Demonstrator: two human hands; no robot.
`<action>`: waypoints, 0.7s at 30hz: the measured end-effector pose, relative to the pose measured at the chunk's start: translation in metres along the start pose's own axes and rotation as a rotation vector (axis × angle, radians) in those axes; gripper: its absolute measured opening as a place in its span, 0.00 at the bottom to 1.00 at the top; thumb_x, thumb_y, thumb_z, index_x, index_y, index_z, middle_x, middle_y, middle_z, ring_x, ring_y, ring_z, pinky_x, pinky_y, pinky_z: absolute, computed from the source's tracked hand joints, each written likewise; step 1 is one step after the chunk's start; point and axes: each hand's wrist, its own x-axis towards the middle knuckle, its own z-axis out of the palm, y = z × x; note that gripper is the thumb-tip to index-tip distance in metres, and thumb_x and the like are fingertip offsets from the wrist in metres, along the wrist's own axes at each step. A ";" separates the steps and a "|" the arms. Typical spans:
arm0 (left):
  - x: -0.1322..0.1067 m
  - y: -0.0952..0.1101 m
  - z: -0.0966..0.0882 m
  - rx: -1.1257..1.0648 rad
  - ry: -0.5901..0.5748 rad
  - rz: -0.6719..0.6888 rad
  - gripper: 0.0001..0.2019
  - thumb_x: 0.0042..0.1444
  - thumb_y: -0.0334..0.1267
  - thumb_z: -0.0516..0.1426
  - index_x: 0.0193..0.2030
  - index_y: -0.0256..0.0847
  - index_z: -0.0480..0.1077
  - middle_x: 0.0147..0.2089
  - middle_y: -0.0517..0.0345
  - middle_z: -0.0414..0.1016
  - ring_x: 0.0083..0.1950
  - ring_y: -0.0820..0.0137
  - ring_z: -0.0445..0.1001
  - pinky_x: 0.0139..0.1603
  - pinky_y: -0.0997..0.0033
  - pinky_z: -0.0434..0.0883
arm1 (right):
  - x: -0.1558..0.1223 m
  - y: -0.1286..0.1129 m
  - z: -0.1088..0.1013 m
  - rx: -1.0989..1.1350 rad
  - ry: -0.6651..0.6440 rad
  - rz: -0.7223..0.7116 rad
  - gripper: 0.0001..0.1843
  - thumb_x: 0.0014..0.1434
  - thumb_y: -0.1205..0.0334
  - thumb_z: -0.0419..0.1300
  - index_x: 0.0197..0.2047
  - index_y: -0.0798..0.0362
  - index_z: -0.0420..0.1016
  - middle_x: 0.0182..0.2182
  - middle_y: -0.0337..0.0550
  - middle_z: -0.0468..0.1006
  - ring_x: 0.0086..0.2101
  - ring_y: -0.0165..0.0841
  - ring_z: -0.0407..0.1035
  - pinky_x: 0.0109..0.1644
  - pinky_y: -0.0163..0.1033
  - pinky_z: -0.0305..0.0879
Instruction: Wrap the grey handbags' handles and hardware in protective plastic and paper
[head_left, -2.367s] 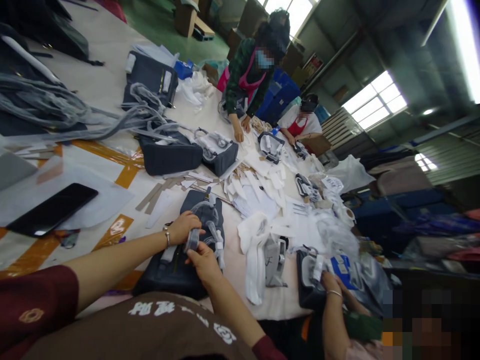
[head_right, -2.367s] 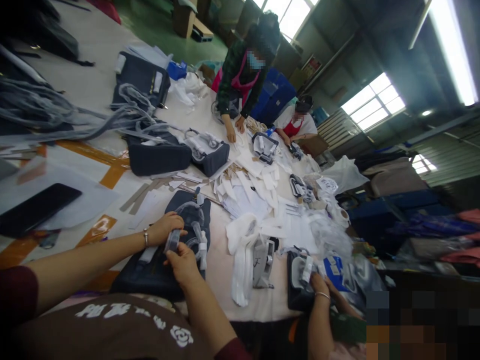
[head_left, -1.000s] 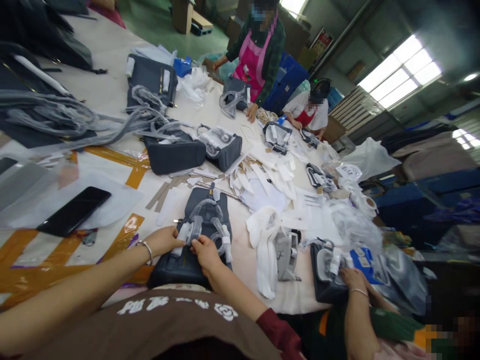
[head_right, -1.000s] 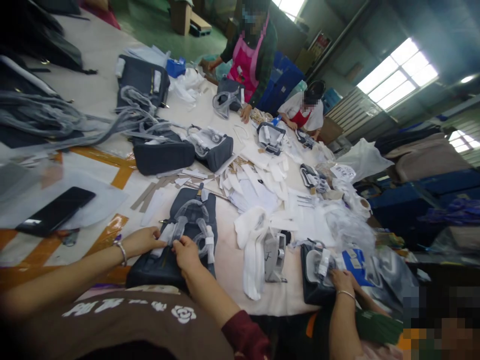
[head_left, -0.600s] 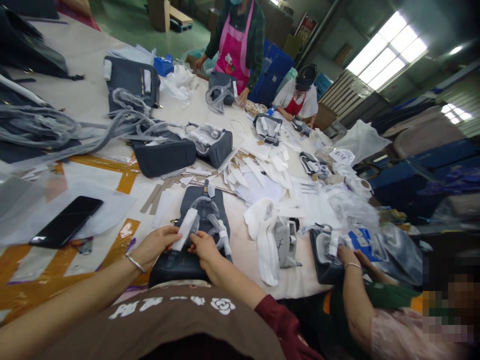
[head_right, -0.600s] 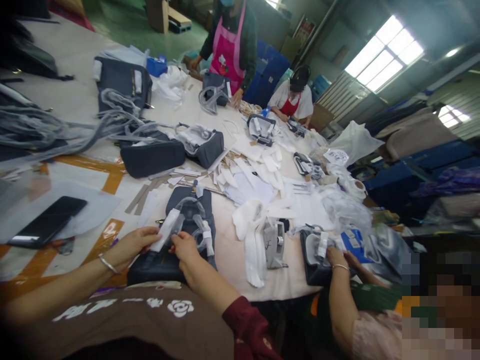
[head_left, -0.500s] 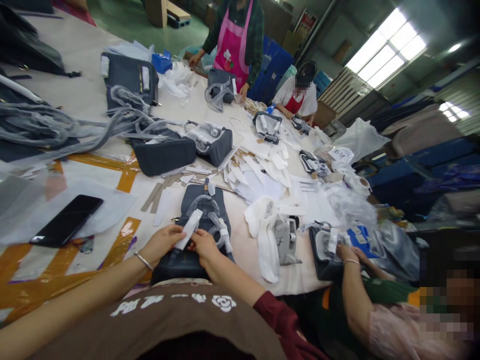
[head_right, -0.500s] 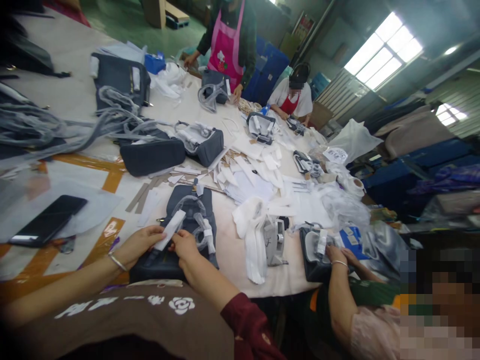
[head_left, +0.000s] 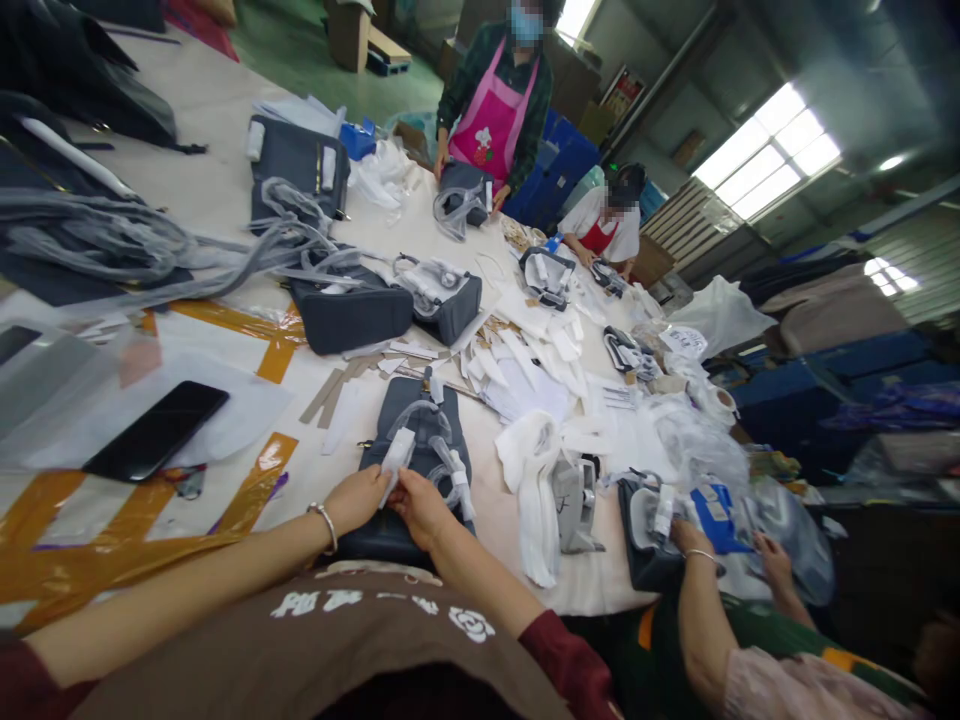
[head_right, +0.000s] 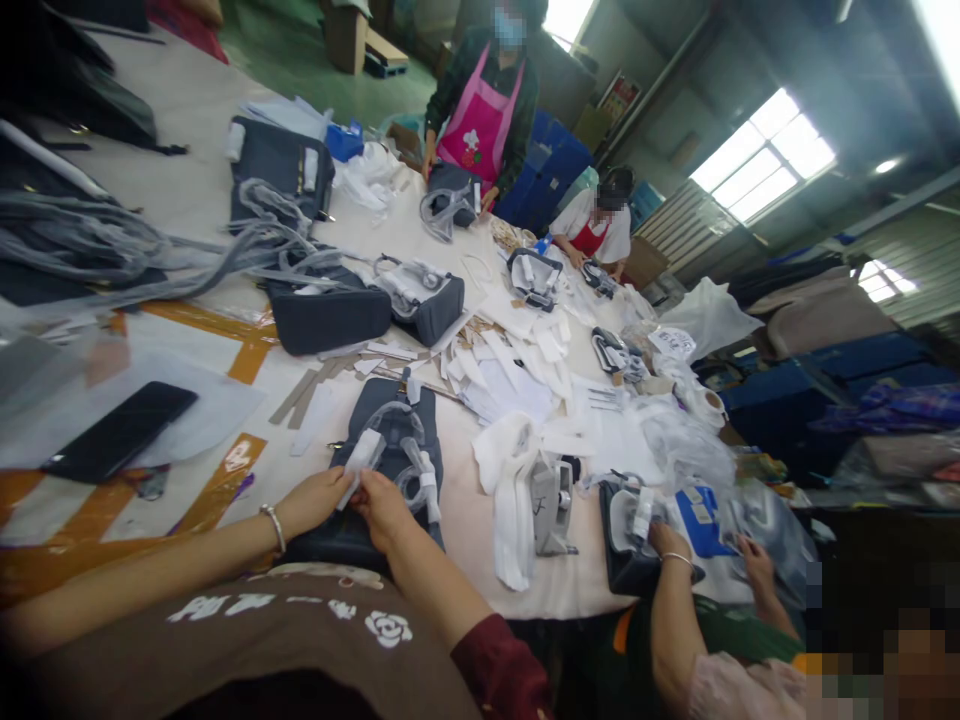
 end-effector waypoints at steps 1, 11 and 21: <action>-0.001 0.000 0.001 0.031 -0.021 0.050 0.15 0.60 0.42 0.48 0.38 0.37 0.73 0.38 0.41 0.76 0.41 0.54 0.76 0.44 0.60 0.69 | 0.001 0.002 0.000 -0.015 0.022 -0.011 0.11 0.52 0.57 0.65 0.31 0.56 0.71 0.23 0.36 0.71 0.23 0.26 0.63 0.33 0.33 0.62; -0.010 -0.007 -0.006 -0.075 -0.162 0.174 0.17 0.63 0.44 0.45 0.41 0.40 0.73 0.40 0.48 0.79 0.41 0.61 0.76 0.42 0.66 0.69 | 0.016 0.020 -0.007 -0.091 0.085 -0.039 0.20 0.41 0.52 0.71 0.34 0.55 0.75 0.23 0.38 0.70 0.22 0.27 0.58 0.32 0.35 0.61; 0.062 -0.087 -0.095 0.056 0.377 -0.314 0.17 0.61 0.43 0.50 0.49 0.35 0.70 0.52 0.37 0.72 0.54 0.54 0.72 0.49 0.63 0.66 | 0.005 0.016 -0.002 -0.125 0.086 -0.053 0.23 0.41 0.47 0.72 0.34 0.55 0.75 0.22 0.36 0.66 0.24 0.28 0.57 0.34 0.37 0.60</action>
